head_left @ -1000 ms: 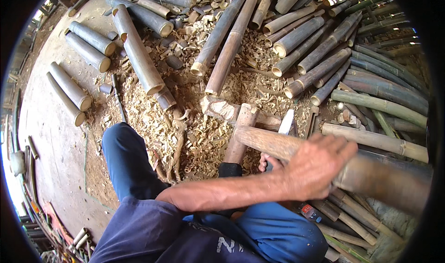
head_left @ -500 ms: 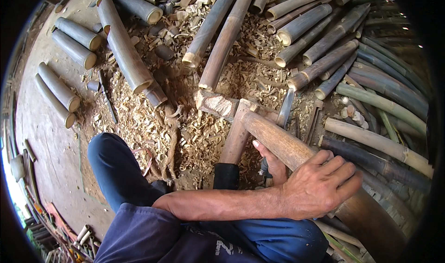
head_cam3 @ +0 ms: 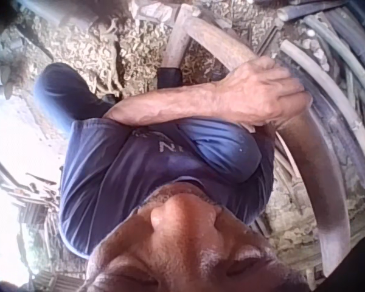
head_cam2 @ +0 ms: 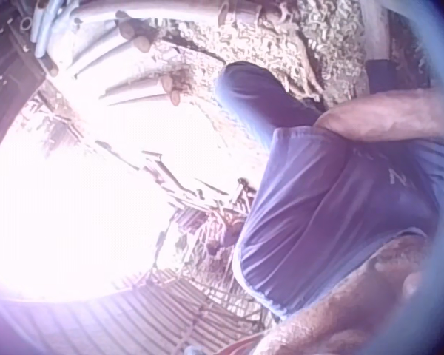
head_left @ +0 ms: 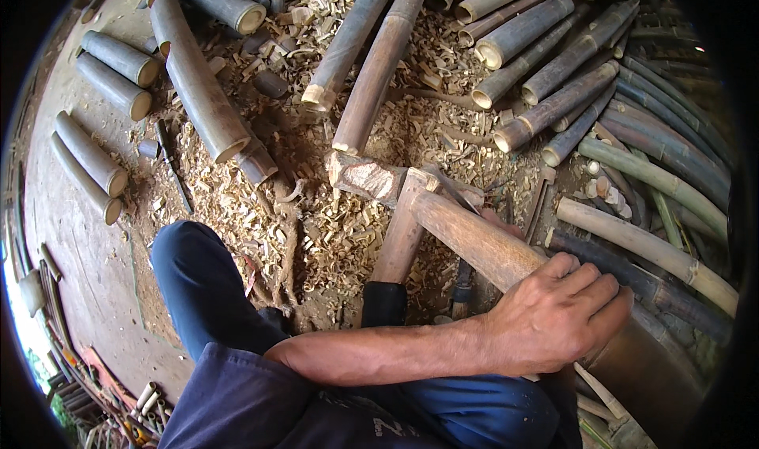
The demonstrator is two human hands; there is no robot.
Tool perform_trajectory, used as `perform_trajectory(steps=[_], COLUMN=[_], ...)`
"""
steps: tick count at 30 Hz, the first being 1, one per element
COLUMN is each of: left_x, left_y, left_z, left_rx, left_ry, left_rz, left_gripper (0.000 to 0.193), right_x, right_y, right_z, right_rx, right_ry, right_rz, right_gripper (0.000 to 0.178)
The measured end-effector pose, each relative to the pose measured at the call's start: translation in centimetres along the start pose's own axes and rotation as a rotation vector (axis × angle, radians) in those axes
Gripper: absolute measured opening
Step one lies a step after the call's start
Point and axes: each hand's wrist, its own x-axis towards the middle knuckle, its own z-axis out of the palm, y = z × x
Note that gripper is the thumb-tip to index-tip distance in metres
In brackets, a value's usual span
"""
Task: The person uses a knife to carve notches and holes into bamboo poles, then fits smaller bamboo pieces into the notches. They handle various poles and check the fit of the joints by hand.
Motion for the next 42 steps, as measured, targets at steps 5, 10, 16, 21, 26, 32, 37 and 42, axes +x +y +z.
perform_trajectory(steps=[5, 10, 16, 21, 26, 32, 37, 42], left_x=[0.6, 1.1, 5.5, -2.4, -1.1, -0.6, 1.5, -0.7], left_y=[-0.3, -0.7, -4.5, -14.9, -17.5, -20.9, -21.7, -30.4], left_z=[-0.4, -0.1, -2.2, -4.6, -5.7, -7.3, -11.4, -22.3], left_rx=[0.030, -0.015, 0.051, 0.201, 0.360, 0.568, 0.663, 0.885], left_ry=[-0.029, -0.034, -0.170, -0.188, -0.211, -0.183, 0.021, -0.054], left_rz=[0.019, 0.009, -0.389, -0.647, -1.094, -0.737, -0.889, -1.033], left_gripper=[0.041, 0.045, 0.053, 0.067, 0.066, 0.067, 0.068, 0.081], right_x=[0.3, -0.9, -6.0, -10.7, -10.6, -10.2, -10.0, -9.1], right_y=[1.3, 2.9, 5.8, 5.3, 1.6, -3.3, -2.2, -3.0], right_z=[-0.4, -0.2, 1.1, 5.4, 13.0, 12.9, 12.6, 10.6], right_rx=[-0.184, -0.263, -0.090, 0.406, 1.107, 1.341, 1.398, 1.402], right_ry=[-0.046, -0.040, 0.097, 0.467, 0.462, 0.303, 0.407, 0.417], right_rz=[-0.034, -0.021, 0.126, 0.284, 0.351, 0.328, 0.357, 0.335], right_gripper=[0.022, 0.021, 0.022, 0.029, 0.035, 0.034, 0.029, 0.027])
